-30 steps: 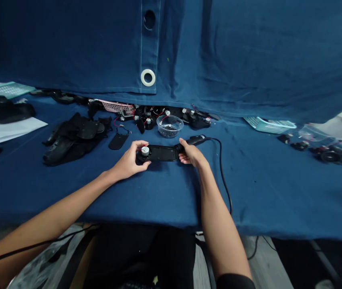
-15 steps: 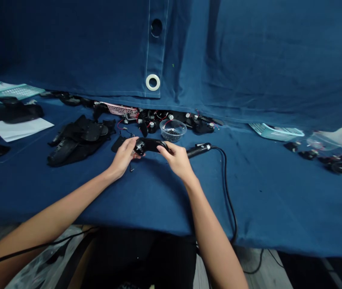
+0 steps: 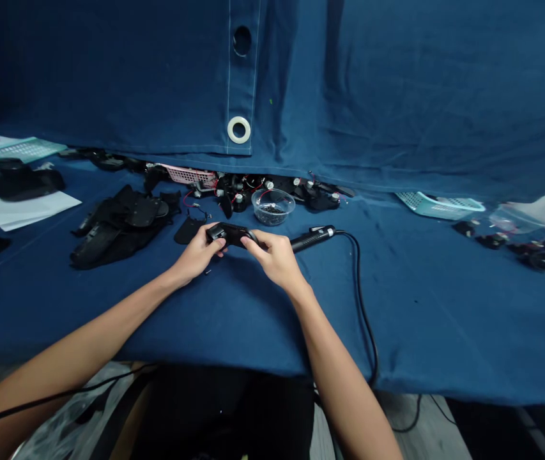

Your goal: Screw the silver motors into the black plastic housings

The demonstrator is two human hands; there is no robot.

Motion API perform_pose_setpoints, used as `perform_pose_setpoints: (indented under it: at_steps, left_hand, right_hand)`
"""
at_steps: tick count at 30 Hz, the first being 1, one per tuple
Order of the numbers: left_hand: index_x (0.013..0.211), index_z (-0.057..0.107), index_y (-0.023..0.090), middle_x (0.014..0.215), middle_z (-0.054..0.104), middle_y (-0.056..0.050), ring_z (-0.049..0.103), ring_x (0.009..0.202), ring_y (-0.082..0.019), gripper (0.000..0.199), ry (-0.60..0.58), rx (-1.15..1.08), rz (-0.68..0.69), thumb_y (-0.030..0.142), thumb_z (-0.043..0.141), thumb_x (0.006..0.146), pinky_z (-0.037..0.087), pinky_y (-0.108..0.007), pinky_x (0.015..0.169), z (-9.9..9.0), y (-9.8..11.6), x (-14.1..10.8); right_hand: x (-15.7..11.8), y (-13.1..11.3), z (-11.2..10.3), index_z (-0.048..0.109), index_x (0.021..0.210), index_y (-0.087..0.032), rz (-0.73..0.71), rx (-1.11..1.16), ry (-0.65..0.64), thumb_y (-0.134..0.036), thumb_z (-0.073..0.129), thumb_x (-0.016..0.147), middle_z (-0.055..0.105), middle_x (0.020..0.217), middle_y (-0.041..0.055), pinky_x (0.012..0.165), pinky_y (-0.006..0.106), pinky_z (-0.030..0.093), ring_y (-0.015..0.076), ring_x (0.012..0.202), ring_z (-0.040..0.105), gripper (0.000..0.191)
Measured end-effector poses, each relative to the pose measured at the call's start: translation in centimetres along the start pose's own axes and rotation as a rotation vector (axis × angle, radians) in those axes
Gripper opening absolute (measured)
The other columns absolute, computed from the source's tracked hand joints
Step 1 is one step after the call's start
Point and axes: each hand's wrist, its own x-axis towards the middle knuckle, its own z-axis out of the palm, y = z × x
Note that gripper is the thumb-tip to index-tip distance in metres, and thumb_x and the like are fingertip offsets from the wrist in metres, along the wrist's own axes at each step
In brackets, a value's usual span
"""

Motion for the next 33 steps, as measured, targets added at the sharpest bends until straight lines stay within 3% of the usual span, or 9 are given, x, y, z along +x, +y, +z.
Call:
perform_pose_setpoints:
  at_steps: [5,8,15,19,21,23,27,30,33]
  left_hand:
    - [0.13,0.042,0.018,0.115,0.06,-0.01,0.062,0.098,-0.02,0.053,-0.044,0.161,0.018,0.046,0.055,0.088,0.049,-0.038,0.087,0.3,-0.7,-0.3]
    - [0.136,0.038,0.019,0.13,0.053,-0.013,0.052,0.119,-0.022,0.057,0.0,0.286,0.135,0.048,0.052,0.09,0.041,-0.04,0.101,0.4,0.3,0.3]
    - [0.12,0.053,0.019,0.117,0.059,-0.007,0.055,0.11,-0.018,0.031,-0.047,0.551,0.542,0.035,0.048,0.094,0.042,-0.035,0.097,1.7,5.4,6.0]
    - [0.112,0.057,0.018,0.113,0.061,-0.007,0.053,0.108,-0.023,0.025,-0.114,0.904,0.675,0.031,0.052,0.091,0.04,-0.04,0.094,4.9,7.0,11.8]
    - [0.112,0.058,0.015,0.113,0.061,-0.01,0.052,0.109,-0.027,0.025,-0.127,1.075,0.757,0.028,0.051,0.091,0.038,-0.042,0.094,7.3,7.4,15.4]
    - [0.112,0.059,0.012,0.112,0.061,-0.013,0.051,0.11,-0.029,0.025,-0.16,1.207,0.841,0.023,0.05,0.091,0.037,-0.043,0.093,10.1,7.6,19.3]
    - [0.109,0.063,0.006,0.113,0.061,-0.019,0.051,0.112,-0.031,0.027,-0.179,1.354,0.806,0.012,0.047,0.088,0.034,-0.044,0.095,15.0,7.3,25.4]
    - [0.104,0.066,0.003,0.111,0.062,-0.023,0.052,0.111,-0.033,0.029,-0.175,1.355,0.733,0.01,0.043,0.088,0.035,-0.046,0.093,17.0,6.5,27.7]
    - [0.104,0.067,0.004,0.113,0.061,-0.022,0.051,0.113,-0.033,0.03,-0.17,1.325,0.717,0.012,0.042,0.09,0.032,-0.046,0.096,17.3,5.7,28.5]
  right_hand:
    - [0.1,0.6,-0.6,0.05,0.069,-0.014,0.035,-0.051,0.065,-0.046,0.05,0.089,0.04,0.063,-0.0026,0.056,0.022,0.025,0.0074,0.06,0.033,0.038]
    - [0.0,0.5,-2.7,0.048,0.066,-0.014,0.043,-0.092,0.143,-0.047,0.052,0.088,0.038,0.061,-0.0029,0.055,0.022,0.025,0.0071,0.059,0.033,0.039]
    - [1.2,2.4,-13.3,0.052,0.059,-0.016,0.064,-0.376,0.571,-0.044,0.059,0.082,0.034,0.054,-0.0032,0.054,0.024,0.025,0.008,0.052,0.03,0.037]
    - [3.7,6.7,-17.4,0.058,0.061,-0.017,0.071,-0.624,0.533,-0.042,0.055,0.086,0.041,0.051,-0.002,0.053,0.026,0.028,0.0097,0.049,0.034,0.035]
    - [5.0,9.3,-17.7,0.065,0.068,-0.015,0.025,-0.71,0.508,-0.04,0.055,0.087,0.052,0.056,0.0008,0.056,0.027,0.033,0.0118,0.053,0.045,0.033]
    - [6.0,11.6,-17.3,0.07,0.087,-0.014,-0.067,-0.743,0.461,-0.037,0.053,0.088,0.067,0.076,0.0063,0.067,0.028,0.043,0.017,0.069,0.06,0.028]
    - [7.7,15.1,-16.0,0.065,0.116,-0.013,-0.226,-0.741,0.326,-0.032,0.046,0.094,0.067,0.113,0.0109,0.093,0.032,0.048,0.0213,0.104,0.063,0.035]
    - [8.7,16.6,-15.6,0.062,0.122,-0.014,-0.216,-0.764,0.258,-0.032,0.043,0.095,0.065,0.119,0.0104,0.098,0.034,0.047,0.021,0.11,0.061,0.038]
    - [9.4,17.5,-15.4,0.061,0.124,-0.014,-0.197,-0.795,0.211,-0.032,0.042,0.095,0.064,0.121,0.0101,0.099,0.035,0.047,0.0215,0.112,0.06,0.039]
